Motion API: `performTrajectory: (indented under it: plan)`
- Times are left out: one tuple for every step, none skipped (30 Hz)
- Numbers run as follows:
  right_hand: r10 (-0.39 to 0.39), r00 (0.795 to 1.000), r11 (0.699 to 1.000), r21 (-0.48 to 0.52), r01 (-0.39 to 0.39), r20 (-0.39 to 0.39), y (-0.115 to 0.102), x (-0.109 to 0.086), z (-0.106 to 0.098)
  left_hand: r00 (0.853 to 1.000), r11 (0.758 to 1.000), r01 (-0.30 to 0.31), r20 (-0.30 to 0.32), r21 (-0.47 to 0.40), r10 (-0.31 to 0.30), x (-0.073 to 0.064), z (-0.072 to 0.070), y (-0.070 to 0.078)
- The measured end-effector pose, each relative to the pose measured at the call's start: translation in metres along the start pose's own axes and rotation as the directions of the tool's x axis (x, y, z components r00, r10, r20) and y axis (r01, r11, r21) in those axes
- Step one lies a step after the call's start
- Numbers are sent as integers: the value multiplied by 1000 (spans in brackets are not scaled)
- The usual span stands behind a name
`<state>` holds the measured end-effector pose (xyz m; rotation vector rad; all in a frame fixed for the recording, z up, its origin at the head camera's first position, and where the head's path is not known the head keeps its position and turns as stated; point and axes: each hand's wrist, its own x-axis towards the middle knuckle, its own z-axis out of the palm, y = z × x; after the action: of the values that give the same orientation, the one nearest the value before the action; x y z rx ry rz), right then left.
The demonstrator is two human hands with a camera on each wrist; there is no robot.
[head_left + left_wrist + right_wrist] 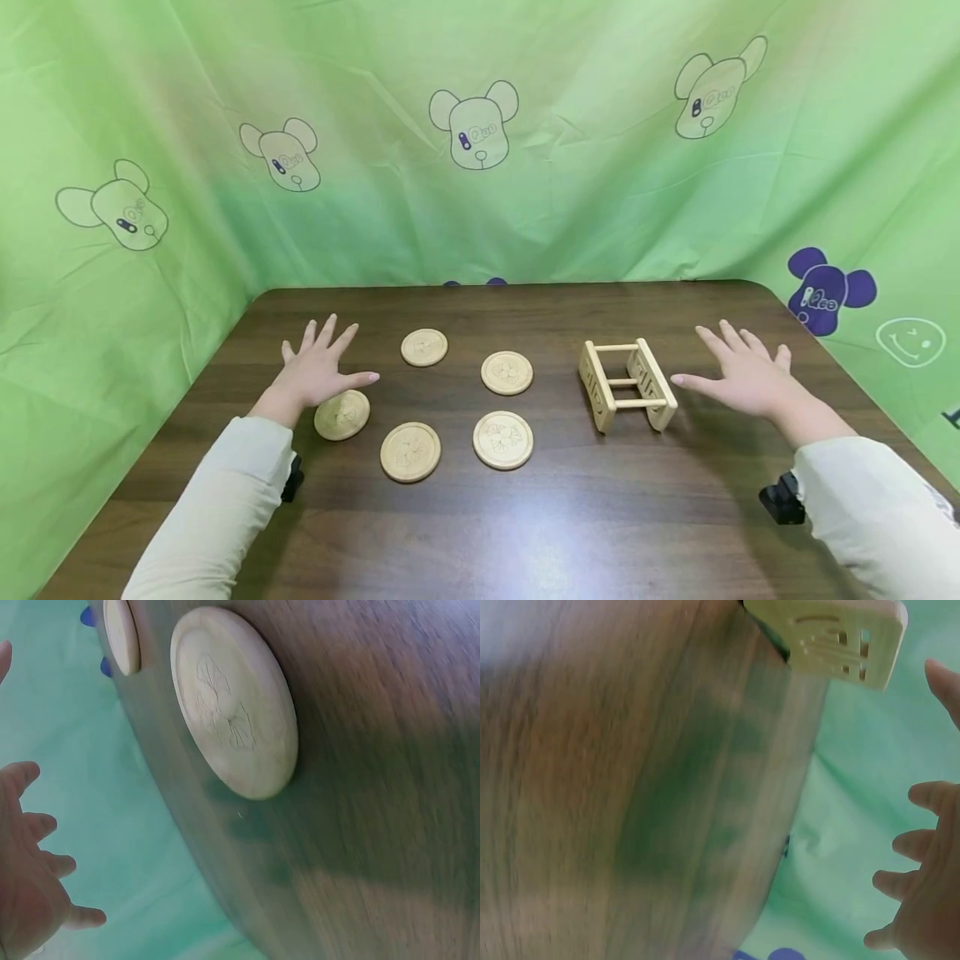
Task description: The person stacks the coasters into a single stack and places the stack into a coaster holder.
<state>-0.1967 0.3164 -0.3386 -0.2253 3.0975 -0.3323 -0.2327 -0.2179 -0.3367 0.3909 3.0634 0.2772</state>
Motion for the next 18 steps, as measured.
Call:
performTrajectory:
  plan:
    - [-7,1000,1000,0,7,-3,-2,0,1,1000,1000,-6,-4,1,6,2,1,1]
    - [-13,1000,1000,-2,13,-7,-4,1,2,1000,1000,-10,-6,0,10,3,1,2]
    - [-20,1000,1000,-3,20,-10,-6,1,3,1000,1000,-13,-6,2,13,5,2,4]
    - [-29,999,1000,-4,29,-14,-8,2,4,1000,1000,-16,-5,4,16,6,3,5]
    - [-38,999,999,-4,38,-15,-10,2,5,1000,1000,-20,-4,4,20,8,4,6]
    - [-44,999,999,-3,44,-16,-12,2,6,1000,1000,-24,-2,5,24,9,4,8]
    - [-51,999,999,1,51,-15,-14,3,7,1000,1000,-30,-1,7,30,10,5,9]
    - [-57,998,998,4,57,-14,-16,3,8,999,999,-33,2,4,33,11,5,10]
    - [-63,998,998,9,63,-13,-18,4,8,999,999,-37,4,2,37,12,6,11]
    - [-68,998,998,15,68,-10,-20,4,9,999,999,-41,6,-1,41,12,6,12]
    - [-75,997,997,24,75,-7,-22,5,10,999,999,-45,6,-4,45,13,7,13]
    - [-82,997,996,33,82,-3,-24,5,11,999,999,-48,7,-6,48,14,7,14]
    - [-89,996,995,42,89,1,-26,5,12,999,999,-52,5,-11,52,14,8,14]
    - [-97,995,994,49,97,4,-28,5,13,998,998,-56,4,-16,56,15,9,15]
    - [-105,994,993,56,105,7,-29,5,14,998,998,-59,6,-17,59,16,10,16]
    - [-114,993,992,62,114,7,-31,5,15,998,998,-61,8,-19,61,17,11,17]
    - [-122,992,990,68,122,6,-32,5,16,998,998,-62,12,-22,62,18,11,18]
    - [-129,992,989,72,128,6,-34,5,16,998,998,-63,15,-26,63,19,12,19]
